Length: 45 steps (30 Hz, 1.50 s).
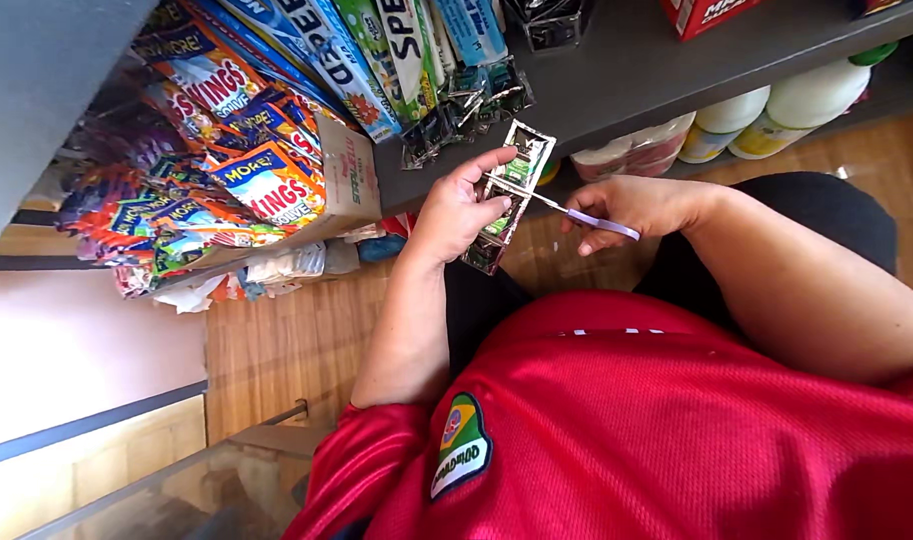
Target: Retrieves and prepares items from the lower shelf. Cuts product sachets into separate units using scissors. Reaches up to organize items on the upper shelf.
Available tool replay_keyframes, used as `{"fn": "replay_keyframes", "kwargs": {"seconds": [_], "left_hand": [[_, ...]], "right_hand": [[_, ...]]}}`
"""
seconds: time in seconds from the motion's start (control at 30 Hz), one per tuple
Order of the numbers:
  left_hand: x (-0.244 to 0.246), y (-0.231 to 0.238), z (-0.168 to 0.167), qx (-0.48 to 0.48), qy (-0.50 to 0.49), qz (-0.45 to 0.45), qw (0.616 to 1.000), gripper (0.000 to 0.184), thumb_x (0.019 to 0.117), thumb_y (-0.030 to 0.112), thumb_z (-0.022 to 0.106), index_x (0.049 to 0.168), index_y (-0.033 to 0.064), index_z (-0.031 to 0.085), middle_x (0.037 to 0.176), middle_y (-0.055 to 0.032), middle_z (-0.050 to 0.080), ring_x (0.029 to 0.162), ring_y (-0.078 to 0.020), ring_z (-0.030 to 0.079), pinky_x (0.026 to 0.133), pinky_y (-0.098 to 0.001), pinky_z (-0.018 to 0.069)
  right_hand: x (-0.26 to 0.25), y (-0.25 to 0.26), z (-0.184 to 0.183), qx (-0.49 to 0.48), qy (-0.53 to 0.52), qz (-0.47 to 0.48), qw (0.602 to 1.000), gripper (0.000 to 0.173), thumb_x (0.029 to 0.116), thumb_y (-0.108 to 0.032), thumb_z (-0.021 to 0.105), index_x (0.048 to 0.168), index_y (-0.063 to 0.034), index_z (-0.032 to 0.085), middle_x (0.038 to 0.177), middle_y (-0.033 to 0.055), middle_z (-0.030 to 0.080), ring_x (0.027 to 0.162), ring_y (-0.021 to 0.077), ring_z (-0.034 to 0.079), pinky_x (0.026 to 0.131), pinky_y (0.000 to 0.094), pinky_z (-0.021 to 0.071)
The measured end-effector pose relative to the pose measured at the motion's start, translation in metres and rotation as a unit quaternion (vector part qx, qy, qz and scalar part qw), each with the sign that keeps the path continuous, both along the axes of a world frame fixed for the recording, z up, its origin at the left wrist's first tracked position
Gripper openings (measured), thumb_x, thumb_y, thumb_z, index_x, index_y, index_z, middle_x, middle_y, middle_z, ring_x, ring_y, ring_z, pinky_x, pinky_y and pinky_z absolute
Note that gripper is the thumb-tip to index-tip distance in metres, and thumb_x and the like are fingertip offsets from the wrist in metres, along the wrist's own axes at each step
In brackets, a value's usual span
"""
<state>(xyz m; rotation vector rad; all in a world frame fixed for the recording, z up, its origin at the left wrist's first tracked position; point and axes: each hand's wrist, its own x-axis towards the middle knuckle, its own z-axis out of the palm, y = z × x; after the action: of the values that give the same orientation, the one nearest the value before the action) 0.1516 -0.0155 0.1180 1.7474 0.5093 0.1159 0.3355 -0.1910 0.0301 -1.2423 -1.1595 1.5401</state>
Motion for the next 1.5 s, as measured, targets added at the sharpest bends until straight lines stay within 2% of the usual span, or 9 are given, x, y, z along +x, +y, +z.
{"fn": "replay_keyframes", "kwargs": {"seconds": [0.1, 0.33, 0.6, 0.97, 1.17, 1.33, 1.4, 1.5], "left_hand": [[0.0, 0.002, 0.0, -0.019, 0.004, -0.002, 1.0, 0.058, 0.0845, -0.017, 0.06, 0.14, -0.0016, 0.053, 0.133, -0.0112, 0.062, 0.106, -0.0127, 0.068, 0.091, -0.03, 0.0585], [-0.002, 0.001, -0.01, -0.124, 0.003, 0.002, 0.992, 0.06, 0.0801, -0.013, 0.061, 0.137, 0.0027, 0.051, 0.116, -0.0053, 0.067, 0.097, -0.0119, 0.069, 0.086, -0.0301, 0.0588], [-0.004, 0.005, -0.016, -0.177, -0.019, -0.011, 0.984, 0.058, 0.0796, -0.014, 0.059, 0.134, 0.0056, 0.053, 0.113, -0.0028, 0.07, 0.097, -0.0116, 0.07, 0.087, -0.0299, 0.0591], [-0.002, -0.004, -0.024, -0.194, -0.019, -0.021, 0.981, 0.057, 0.0805, -0.013, 0.061, 0.135, 0.0025, 0.053, 0.114, -0.0038, 0.069, 0.099, -0.0121, 0.069, 0.089, -0.0311, 0.0581], [-0.001, -0.003, -0.021, -0.189, -0.018, -0.027, 0.982, 0.059, 0.0798, -0.014, 0.06, 0.136, 0.0018, 0.052, 0.114, -0.004, 0.07, 0.099, -0.0121, 0.069, 0.089, -0.031, 0.0583], [0.001, -0.003, -0.02, -0.164, -0.003, -0.038, 0.986, 0.062, 0.0799, -0.014, 0.062, 0.139, 0.0008, 0.051, 0.119, -0.0049, 0.065, 0.099, -0.0111, 0.067, 0.088, -0.0294, 0.0581], [0.002, -0.007, -0.023, -0.145, 0.02, -0.055, 0.988, 0.064, 0.0805, -0.012, 0.063, 0.142, -0.0015, 0.048, 0.124, -0.007, 0.063, 0.098, -0.01, 0.067, 0.085, -0.0277, 0.0583], [0.006, -0.007, -0.026, -0.117, 0.043, -0.054, 0.991, 0.064, 0.083, -0.013, 0.062, 0.144, -0.0018, 0.047, 0.128, -0.0101, 0.063, 0.098, -0.0106, 0.068, 0.085, -0.0282, 0.0585]], "right_hand": [[-0.002, 0.0, -0.001, 0.0, 0.012, 0.004, 1.0, 0.026, 0.0854, -0.002, 0.078, 0.108, -0.0023, 0.066, 0.067, -0.0019, 0.06, 0.05, 0.0016, 0.05, 0.047, 0.0154, 0.0416], [-0.007, -0.001, -0.003, 0.019, 0.039, 0.003, 0.999, 0.028, 0.0836, -0.003, 0.077, 0.109, -0.0034, 0.065, 0.07, -0.0031, 0.061, 0.053, 0.0, 0.051, 0.05, 0.0145, 0.0422], [-0.009, 0.0, -0.003, 0.015, 0.042, -0.004, 0.999, 0.026, 0.084, 0.0, 0.077, 0.107, -0.0035, 0.065, 0.068, -0.0028, 0.061, 0.051, 0.0011, 0.051, 0.048, 0.0151, 0.0426], [-0.013, 0.002, -0.008, 0.039, 0.04, -0.007, 0.998, 0.032, 0.0837, -0.006, 0.078, 0.112, -0.0041, 0.064, 0.07, -0.0041, 0.061, 0.054, -0.0007, 0.051, 0.05, 0.0142, 0.0418], [-0.013, 0.003, -0.007, 0.03, 0.04, -0.014, 0.999, 0.029, 0.0834, -0.002, 0.079, 0.109, -0.0034, 0.065, 0.067, -0.0038, 0.06, 0.051, -0.0001, 0.05, 0.048, 0.0143, 0.0412], [-0.014, 0.003, -0.003, 0.018, 0.045, -0.013, 0.999, 0.023, 0.0859, 0.001, 0.077, 0.105, -0.0025, 0.065, 0.065, -0.0021, 0.061, 0.05, 0.0021, 0.053, 0.048, 0.0158, 0.0444], [-0.014, 0.004, -0.002, 0.016, 0.047, -0.018, 0.999, 0.022, 0.0857, 0.0, 0.077, 0.104, -0.0028, 0.065, 0.065, -0.0021, 0.062, 0.049, 0.002, 0.054, 0.047, 0.0154, 0.0448], [-0.013, 0.004, -0.004, 0.022, 0.044, -0.032, 0.998, 0.022, 0.0871, -0.001, 0.076, 0.105, -0.003, 0.065, 0.068, -0.0019, 0.064, 0.051, 0.0024, 0.056, 0.048, 0.0161, 0.0474]]}}
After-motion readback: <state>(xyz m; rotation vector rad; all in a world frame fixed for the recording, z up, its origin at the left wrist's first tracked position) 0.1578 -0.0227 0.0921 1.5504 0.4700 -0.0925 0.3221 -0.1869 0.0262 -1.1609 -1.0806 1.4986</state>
